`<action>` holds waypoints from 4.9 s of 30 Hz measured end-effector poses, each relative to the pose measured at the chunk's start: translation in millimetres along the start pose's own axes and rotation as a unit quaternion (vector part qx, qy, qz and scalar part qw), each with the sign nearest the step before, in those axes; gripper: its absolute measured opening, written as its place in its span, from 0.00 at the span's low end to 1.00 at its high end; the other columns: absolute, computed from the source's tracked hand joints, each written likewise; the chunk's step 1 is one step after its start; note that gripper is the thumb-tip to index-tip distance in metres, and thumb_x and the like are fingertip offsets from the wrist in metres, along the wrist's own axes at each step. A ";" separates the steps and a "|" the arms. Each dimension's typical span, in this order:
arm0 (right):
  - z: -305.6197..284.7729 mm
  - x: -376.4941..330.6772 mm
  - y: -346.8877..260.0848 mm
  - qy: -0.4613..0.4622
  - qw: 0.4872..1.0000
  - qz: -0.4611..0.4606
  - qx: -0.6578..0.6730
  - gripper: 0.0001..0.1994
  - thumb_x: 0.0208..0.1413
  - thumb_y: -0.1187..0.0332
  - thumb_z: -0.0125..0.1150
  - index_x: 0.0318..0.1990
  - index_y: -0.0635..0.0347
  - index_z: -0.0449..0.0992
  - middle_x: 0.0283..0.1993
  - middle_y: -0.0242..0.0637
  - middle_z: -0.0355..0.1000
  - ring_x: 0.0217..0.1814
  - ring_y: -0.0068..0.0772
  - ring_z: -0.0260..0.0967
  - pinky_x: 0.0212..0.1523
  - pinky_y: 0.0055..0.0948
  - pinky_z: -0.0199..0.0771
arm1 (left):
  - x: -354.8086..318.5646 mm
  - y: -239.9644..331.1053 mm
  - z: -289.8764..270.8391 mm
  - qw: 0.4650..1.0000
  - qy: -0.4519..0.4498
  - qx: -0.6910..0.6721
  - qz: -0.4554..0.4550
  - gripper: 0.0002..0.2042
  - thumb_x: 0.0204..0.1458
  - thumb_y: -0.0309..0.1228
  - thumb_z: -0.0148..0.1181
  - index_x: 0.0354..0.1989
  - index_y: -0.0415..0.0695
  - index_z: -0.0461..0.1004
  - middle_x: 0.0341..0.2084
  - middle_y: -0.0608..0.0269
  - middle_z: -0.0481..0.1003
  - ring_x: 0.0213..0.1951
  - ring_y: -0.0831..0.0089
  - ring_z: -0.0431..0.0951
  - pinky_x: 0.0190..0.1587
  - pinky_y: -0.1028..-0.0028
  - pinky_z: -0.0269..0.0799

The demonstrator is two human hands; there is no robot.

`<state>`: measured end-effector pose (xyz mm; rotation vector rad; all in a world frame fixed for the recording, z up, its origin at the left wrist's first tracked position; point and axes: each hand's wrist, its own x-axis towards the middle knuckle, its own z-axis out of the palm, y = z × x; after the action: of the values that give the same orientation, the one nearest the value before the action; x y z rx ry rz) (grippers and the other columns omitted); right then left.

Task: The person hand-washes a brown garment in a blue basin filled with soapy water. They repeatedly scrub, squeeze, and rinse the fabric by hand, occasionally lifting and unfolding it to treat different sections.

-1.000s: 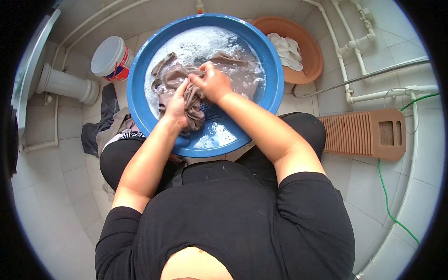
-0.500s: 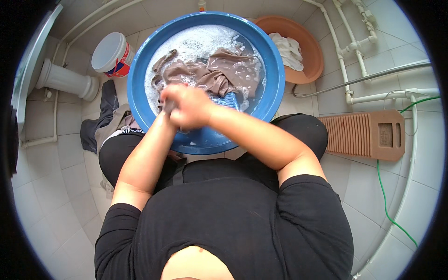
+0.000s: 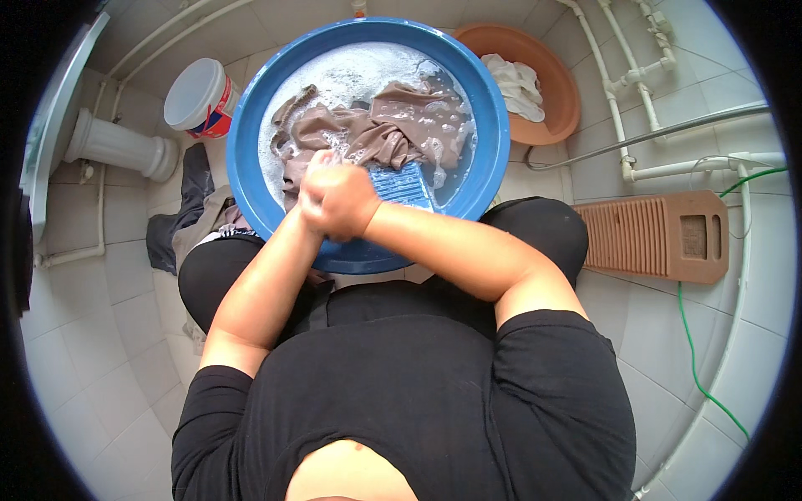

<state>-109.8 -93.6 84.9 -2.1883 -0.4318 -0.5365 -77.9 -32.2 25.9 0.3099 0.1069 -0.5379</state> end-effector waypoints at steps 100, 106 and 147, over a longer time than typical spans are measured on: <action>-66.2 17.3 137.3 0.024 0.717 0.516 0.468 0.16 0.53 0.59 0.49 0.29 0.65 0.74 0.27 0.40 0.73 0.33 0.37 0.71 0.38 0.31 0.71 | 20.1 46.6 -9.4 0.952 0.297 0.070 -0.027 0.23 0.56 0.45 0.45 0.51 0.39 0.65 0.50 0.55 0.68 0.49 0.58 0.69 0.54 0.58 0.64; -31.2 8.7 111.8 -0.202 0.965 0.102 -0.133 0.33 0.39 0.48 0.63 0.53 0.52 0.67 0.61 0.44 0.57 0.64 0.46 0.50 0.62 0.37 0.51 | 20.7 45.0 -3.6 0.965 0.251 0.054 -0.061 0.21 0.53 0.44 0.52 0.47 0.39 0.68 0.44 0.55 0.72 0.42 0.59 0.74 0.48 0.58 0.69; 17.3 3.9 28.3 0.021 0.998 -0.062 -0.013 0.09 0.41 0.61 0.57 0.18 0.54 0.70 0.18 0.38 0.67 0.21 0.40 0.67 0.22 0.36 0.67 | 6.7 27.3 -25.2 0.971 0.146 0.125 -0.142 0.18 0.51 0.41 0.38 0.40 0.43 0.70 0.38 0.54 0.72 0.40 0.62 0.73 0.42 0.63 0.71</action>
<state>-89.1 -96.6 58.8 -2.1807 -0.5444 -0.6577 -58.5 -5.3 7.9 0.6251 0.3745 -0.7909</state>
